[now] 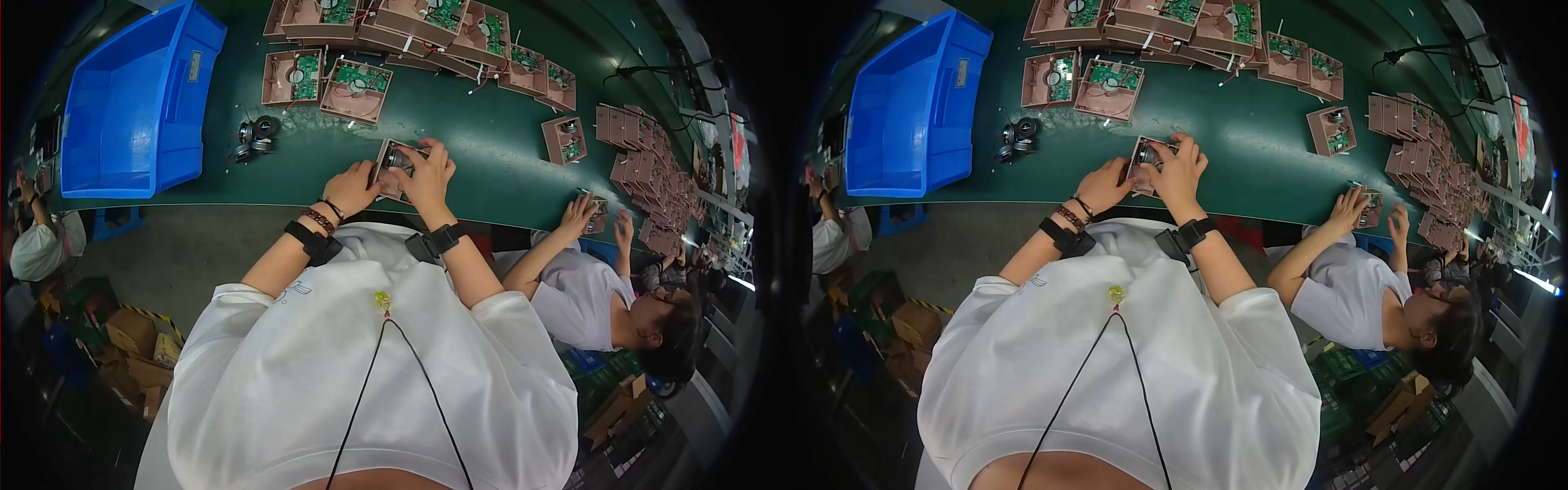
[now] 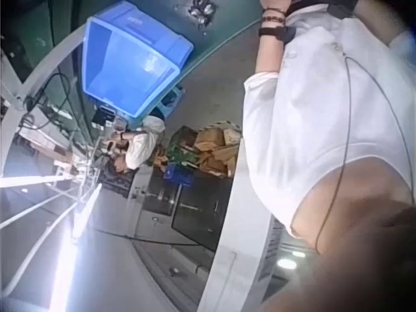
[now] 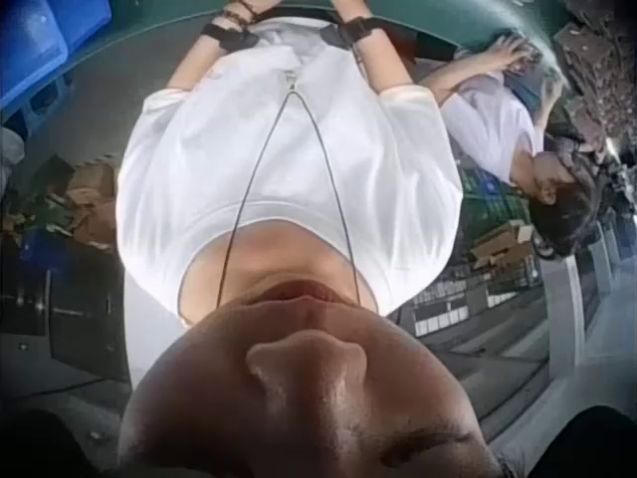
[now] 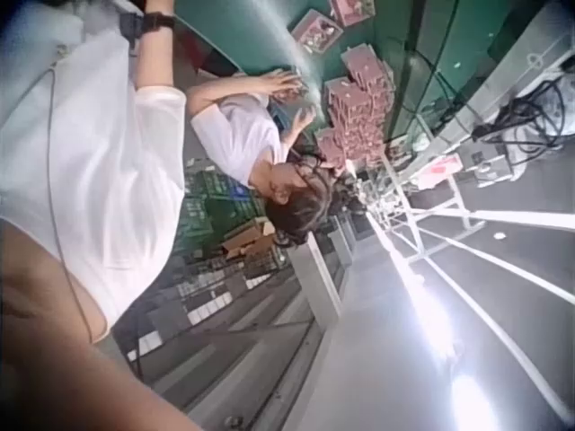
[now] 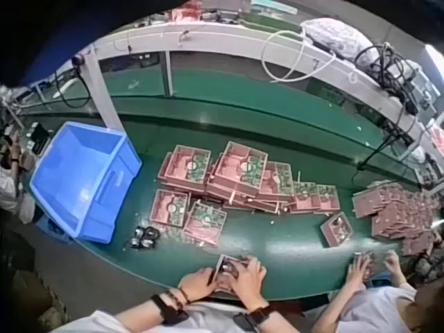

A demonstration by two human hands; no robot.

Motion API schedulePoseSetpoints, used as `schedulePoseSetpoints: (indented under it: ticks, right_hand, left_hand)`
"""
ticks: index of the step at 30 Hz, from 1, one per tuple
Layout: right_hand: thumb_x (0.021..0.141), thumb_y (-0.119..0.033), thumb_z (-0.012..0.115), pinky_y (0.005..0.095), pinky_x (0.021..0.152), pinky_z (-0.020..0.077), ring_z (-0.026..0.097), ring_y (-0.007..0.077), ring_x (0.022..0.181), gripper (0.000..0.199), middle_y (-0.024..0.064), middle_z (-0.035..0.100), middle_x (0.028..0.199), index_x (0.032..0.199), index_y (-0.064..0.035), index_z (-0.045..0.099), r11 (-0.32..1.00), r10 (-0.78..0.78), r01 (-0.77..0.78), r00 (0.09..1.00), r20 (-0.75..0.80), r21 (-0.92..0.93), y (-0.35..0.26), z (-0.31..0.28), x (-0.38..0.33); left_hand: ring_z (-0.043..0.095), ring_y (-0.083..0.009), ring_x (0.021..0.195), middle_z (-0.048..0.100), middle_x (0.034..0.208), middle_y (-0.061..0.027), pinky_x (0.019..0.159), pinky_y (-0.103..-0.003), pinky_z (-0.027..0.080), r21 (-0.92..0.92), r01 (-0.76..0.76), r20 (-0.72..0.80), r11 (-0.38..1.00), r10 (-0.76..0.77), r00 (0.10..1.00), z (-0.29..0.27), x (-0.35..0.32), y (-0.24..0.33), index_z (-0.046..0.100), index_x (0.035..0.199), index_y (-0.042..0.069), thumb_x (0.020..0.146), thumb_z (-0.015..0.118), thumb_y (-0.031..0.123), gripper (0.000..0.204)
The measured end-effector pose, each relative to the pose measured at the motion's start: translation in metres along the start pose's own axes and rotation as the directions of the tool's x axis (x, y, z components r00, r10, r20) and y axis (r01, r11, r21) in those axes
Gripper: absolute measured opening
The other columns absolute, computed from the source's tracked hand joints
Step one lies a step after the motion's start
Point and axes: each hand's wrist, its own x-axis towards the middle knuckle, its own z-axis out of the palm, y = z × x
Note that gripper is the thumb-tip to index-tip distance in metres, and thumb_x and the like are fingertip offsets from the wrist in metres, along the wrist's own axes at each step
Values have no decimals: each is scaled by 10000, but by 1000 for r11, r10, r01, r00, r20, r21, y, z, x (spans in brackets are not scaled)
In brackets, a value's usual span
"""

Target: The person picks up a speaker and places it into a plastic housing, then connects the speaker wires to the circuit board. After repeating this process with several units, the person moves the assemblies aside and picks up a handheld tool.

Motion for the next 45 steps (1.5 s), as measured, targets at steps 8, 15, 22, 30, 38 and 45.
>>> schedulePoseSetpoints:
  ticks: [8, 15, 22, 30, 38, 45]
  right_hand:
    - [592, -237, 770, 401, 889, 261, 421, 227, 1056, 413, 59, 433, 1124, 983, -167, 657, 999, 14, -14, 1000, 7, -37, -2, -2, 2]
    - [587, -232, 766, 399, 886, 269, 412, 227, 1078, 409, 64, 437, 1107, 976, -160, 658, 999, 3, -4, 1000, -6, -50, -2, -3, 1]
    - [589, -225, 761, 396, 882, 275, 419, 226, 1069, 399, 62, 442, 1083, 969, -155, 661, 998, -3, 4, 1000, 5, -63, -4, -4, 3]
    - [580, -211, 766, 428, 871, 282, 424, 227, 1045, 400, 66, 447, 1072, 956, -131, 656, 996, 23, -23, 1000, -5, -89, -12, -5, 3]
    - [570, -207, 771, 429, 873, 285, 423, 221, 1045, 401, 50, 450, 1081, 945, -132, 652, 996, 63, -65, 998, -24, -63, -12, -3, 1]
    - [554, -198, 774, 443, 888, 279, 419, 220, 1049, 413, 39, 453, 1095, 942, -135, 646, 995, 77, -79, 996, -33, -69, -11, 1, 1]
  left_hand:
    - [588, -370, 880, 572, 1040, -171, 733, -439, 483, -3, 21, 9, 1000, -21, 1000, 0, 2, 0, 464, 1117, 73, 808, 533, 346, 417]
    - [594, -309, 847, 579, 981, -141, 707, -387, 477, -68, 5, 1, 998, -5, 1000, 4, 3, -4, 472, 1139, 59, 807, 563, 330, 438]
    - [597, -244, 830, 572, 977, -127, 728, -336, 479, -253, 28, -32, 967, -37, 999, 4, 14, -6, 468, 1191, 57, 827, 583, 319, 463]
    - [589, -207, 821, 560, 995, -122, 742, -305, 478, -289, -42, -135, 957, 3, 991, 3, 40, -7, 472, 1230, 85, 844, 587, 295, 455]
    - [601, -242, 824, 565, 992, -132, 758, -334, 474, -340, -60, -120, 938, 20, 993, 5, 46, -12, 503, 1214, 123, 810, 612, 314, 460]
    - [603, -235, 812, 568, 984, -125, 756, -333, 476, -356, -20, -72, 934, -6, 997, 1, 49, -10, 503, 1213, 123, 792, 636, 279, 468]
